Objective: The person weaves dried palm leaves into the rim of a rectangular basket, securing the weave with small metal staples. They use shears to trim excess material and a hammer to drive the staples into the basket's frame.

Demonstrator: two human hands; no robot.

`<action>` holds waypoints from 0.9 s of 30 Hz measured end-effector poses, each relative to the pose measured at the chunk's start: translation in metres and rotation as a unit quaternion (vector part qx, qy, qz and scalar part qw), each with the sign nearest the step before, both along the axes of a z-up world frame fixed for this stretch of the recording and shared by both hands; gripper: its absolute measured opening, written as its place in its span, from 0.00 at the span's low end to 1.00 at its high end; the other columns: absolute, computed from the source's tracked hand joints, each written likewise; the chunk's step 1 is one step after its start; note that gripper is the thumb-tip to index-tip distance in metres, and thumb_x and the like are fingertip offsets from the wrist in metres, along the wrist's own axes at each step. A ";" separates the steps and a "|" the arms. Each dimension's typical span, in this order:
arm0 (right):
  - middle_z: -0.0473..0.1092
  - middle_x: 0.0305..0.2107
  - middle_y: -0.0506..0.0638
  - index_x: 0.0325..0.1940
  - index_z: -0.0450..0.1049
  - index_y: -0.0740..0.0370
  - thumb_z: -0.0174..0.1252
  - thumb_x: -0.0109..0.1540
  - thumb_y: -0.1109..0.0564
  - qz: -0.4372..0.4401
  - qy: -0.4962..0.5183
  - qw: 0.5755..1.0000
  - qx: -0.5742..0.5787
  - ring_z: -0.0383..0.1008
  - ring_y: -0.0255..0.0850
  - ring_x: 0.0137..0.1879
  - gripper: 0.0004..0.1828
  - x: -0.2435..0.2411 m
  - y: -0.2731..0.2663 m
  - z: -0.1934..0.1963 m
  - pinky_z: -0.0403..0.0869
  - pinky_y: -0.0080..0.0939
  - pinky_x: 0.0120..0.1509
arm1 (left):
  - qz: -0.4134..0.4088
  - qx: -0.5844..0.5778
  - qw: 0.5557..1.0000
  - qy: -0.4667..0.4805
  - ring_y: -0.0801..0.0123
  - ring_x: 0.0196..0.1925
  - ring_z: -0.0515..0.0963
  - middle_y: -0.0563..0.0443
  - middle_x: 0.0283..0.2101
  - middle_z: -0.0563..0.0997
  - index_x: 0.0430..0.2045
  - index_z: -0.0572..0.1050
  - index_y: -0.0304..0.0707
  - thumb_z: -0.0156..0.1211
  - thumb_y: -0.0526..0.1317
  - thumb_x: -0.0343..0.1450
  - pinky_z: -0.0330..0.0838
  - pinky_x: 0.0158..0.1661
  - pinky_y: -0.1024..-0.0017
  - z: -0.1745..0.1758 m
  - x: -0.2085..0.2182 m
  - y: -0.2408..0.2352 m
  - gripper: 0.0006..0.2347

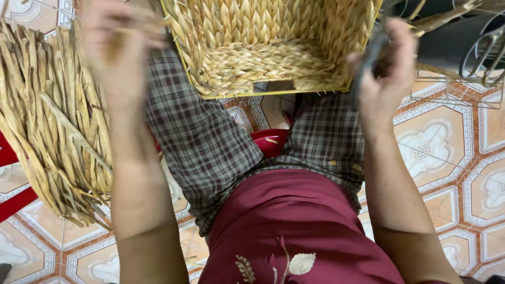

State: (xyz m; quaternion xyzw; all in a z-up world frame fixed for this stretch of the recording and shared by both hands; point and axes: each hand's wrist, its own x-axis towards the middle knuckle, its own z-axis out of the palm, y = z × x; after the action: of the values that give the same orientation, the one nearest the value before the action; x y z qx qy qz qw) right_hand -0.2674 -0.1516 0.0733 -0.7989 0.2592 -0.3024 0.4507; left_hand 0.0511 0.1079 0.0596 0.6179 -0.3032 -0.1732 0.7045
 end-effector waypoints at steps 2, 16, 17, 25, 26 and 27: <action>0.69 0.49 0.52 0.76 0.59 0.58 0.64 0.69 0.70 -0.061 -0.026 0.998 0.004 0.72 0.36 0.42 0.34 -0.005 -0.013 -0.011 0.74 0.37 0.45 | 0.098 0.098 0.980 -0.141 0.68 0.47 0.77 0.44 0.47 0.77 0.47 0.72 0.35 0.61 0.26 0.76 0.75 0.48 0.69 0.006 0.008 0.023 0.09; 0.71 0.57 0.50 0.75 0.59 0.62 0.62 0.71 0.72 -0.055 -0.032 0.998 0.012 0.74 0.38 0.64 0.31 0.002 -0.054 -0.066 0.73 0.35 0.70 | 0.203 0.185 0.940 -0.201 0.49 0.77 0.68 0.38 0.76 0.63 0.76 0.52 0.46 0.59 0.33 0.81 0.66 0.75 0.56 -0.073 -0.024 -0.079 0.29; 0.71 0.57 0.50 0.75 0.59 0.62 0.61 0.71 0.72 -0.055 -0.034 0.998 0.013 0.74 0.38 0.64 0.30 0.003 -0.055 -0.067 0.73 0.36 0.70 | 0.213 0.185 0.933 -0.222 0.49 0.75 0.71 0.39 0.76 0.65 0.77 0.53 0.49 0.58 0.32 0.82 0.69 0.74 0.57 -0.069 -0.025 -0.077 0.27; 0.71 0.38 0.44 0.71 0.64 0.62 0.65 0.66 0.63 -0.125 -0.028 0.972 0.198 0.70 0.32 0.36 0.30 -0.027 -0.013 -0.033 0.69 0.31 0.38 | 0.196 0.098 0.922 -0.319 0.62 0.44 0.86 0.44 0.63 0.78 0.66 0.67 0.45 0.53 0.32 0.80 0.86 0.42 0.75 -0.002 -0.043 -0.085 0.18; 0.71 0.35 0.44 0.70 0.62 0.61 0.64 0.64 0.62 -0.126 -0.046 0.958 0.254 0.69 0.31 0.30 0.31 -0.030 -0.001 -0.027 0.68 0.30 0.31 | 0.182 0.067 0.906 -0.376 0.58 0.51 0.86 0.42 0.61 0.78 0.64 0.70 0.41 0.52 0.32 0.81 0.88 0.46 0.74 0.009 -0.036 -0.084 0.16; 0.71 0.32 0.46 0.71 0.60 0.61 0.64 0.64 0.61 -0.110 -0.031 0.956 0.271 0.70 0.32 0.28 0.33 -0.033 0.013 -0.022 0.70 0.31 0.28 | 0.184 0.113 0.888 -0.407 0.59 0.43 0.84 0.43 0.49 0.79 0.51 0.72 0.39 0.54 0.32 0.78 0.83 0.42 0.70 0.021 -0.028 -0.082 0.08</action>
State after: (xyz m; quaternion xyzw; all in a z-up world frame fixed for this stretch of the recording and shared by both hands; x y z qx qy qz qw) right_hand -0.3008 -0.1390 0.0509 -0.6034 0.4036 -0.2926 0.6225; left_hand 0.0231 0.0257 0.0804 0.7544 -0.4224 0.1926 0.4640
